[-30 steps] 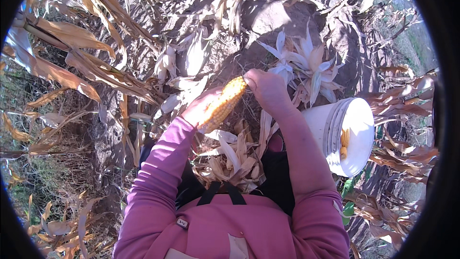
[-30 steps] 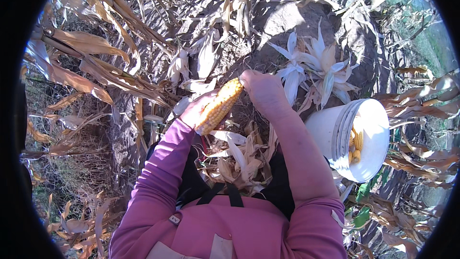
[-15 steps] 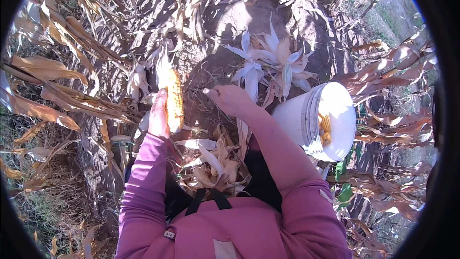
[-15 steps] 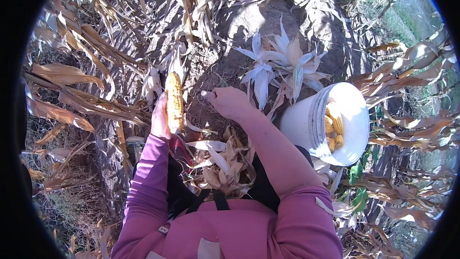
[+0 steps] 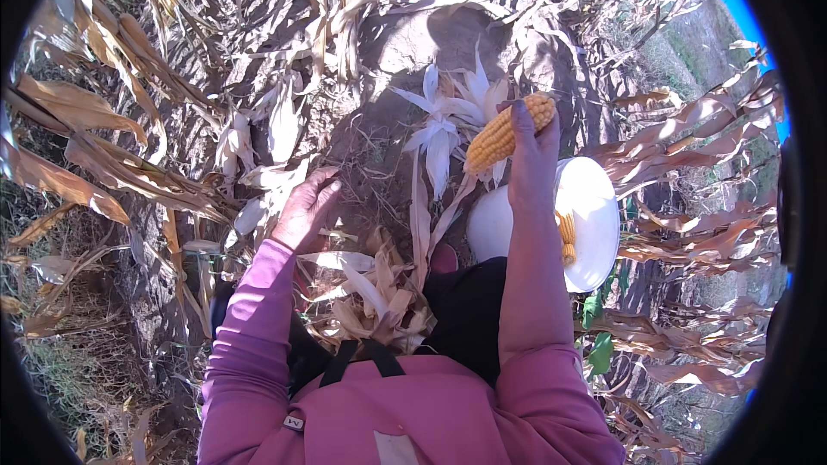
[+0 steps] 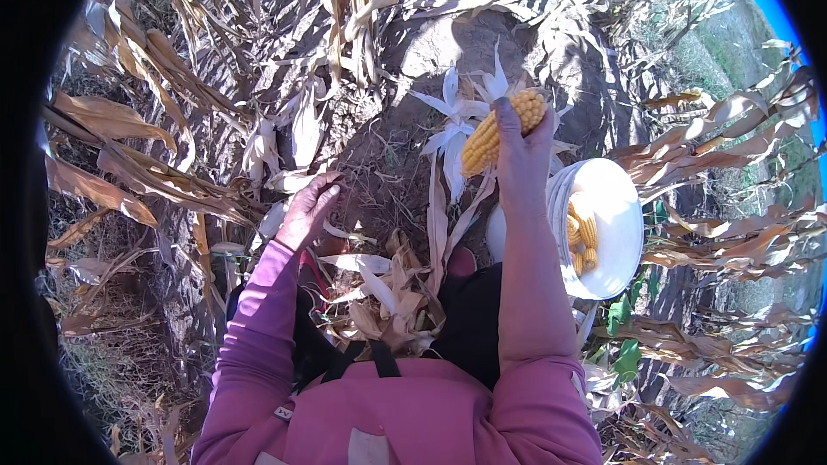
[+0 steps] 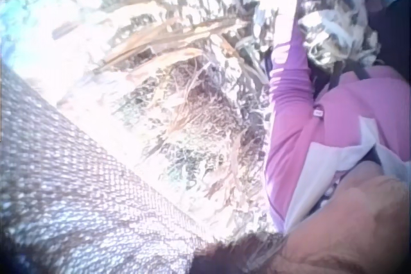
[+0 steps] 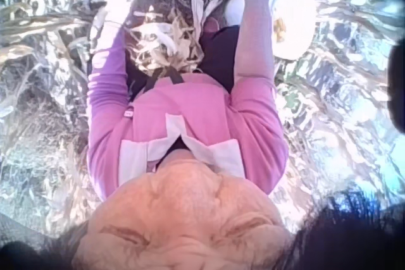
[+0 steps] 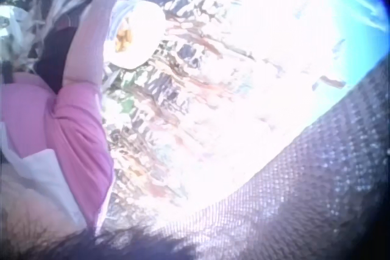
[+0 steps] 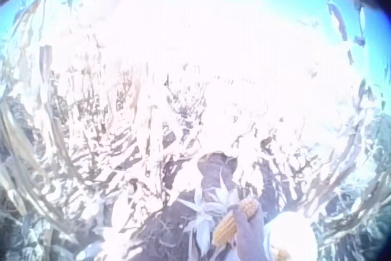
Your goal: The person shucks corn cobs by hand in a cornfield, removing the husks and silk, then places the cleaned cobs into a white bucket. The person repeats this process for several cobs throughout the clip.
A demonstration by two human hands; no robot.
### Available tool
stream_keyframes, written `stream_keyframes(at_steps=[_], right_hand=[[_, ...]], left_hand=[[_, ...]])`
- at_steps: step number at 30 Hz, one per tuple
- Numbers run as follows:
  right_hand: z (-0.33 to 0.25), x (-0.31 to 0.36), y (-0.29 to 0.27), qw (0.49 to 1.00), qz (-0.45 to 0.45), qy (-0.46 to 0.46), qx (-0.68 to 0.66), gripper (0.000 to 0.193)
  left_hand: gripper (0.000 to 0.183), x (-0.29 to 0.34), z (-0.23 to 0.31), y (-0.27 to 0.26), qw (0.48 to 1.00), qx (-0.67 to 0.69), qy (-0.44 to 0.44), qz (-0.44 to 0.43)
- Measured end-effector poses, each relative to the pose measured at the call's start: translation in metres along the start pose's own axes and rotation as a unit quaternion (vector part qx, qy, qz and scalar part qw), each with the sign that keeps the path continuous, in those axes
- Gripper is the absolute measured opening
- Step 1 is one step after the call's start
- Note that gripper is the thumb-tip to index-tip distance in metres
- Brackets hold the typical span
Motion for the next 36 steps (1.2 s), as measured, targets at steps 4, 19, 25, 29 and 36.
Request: stream_keyframes(at_steps=[4, 19, 25, 29, 36], right_hand=[[-0.041, 0.002, -0.142, 0.964, 0.199, -0.114, 0.132, 0.042], [0.043, 0.014, -0.291, 0.789, 0.335, 0.123, 0.501, 0.070], [0.023, 0.032, -0.272, 0.850, 0.260, 0.091, 0.450, 0.069], [0.012, 0.048, -0.256, 0.934, 0.190, 0.040, 0.299, 0.043], [0.015, 0.124, -0.151, 0.937, -0.021, 0.139, 0.319, 0.036]], left_hand=[[0.024, -0.001, 0.024, -0.010, 0.999, 0.051, -0.017, -0.005], [0.015, 0.011, -0.015, -0.012, 0.993, -0.111, -0.015, -0.034], [0.016, 0.028, -0.030, -0.018, 0.983, -0.119, -0.102, -0.093], [0.021, 0.037, -0.042, -0.022, 0.985, -0.135, -0.075, -0.077], [0.025, 0.055, -0.006, 0.015, 0.974, -0.100, -0.185, -0.085]])
Point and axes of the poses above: each hand's wrist, its own x-axis away from the middle knuckle, its own y-axis out of the palm, z = x × y, the point moved 1 cm from there along -x, towards the middle knuckle, and after that the axes turned 15 degrees about y, right-handed, at the moved point
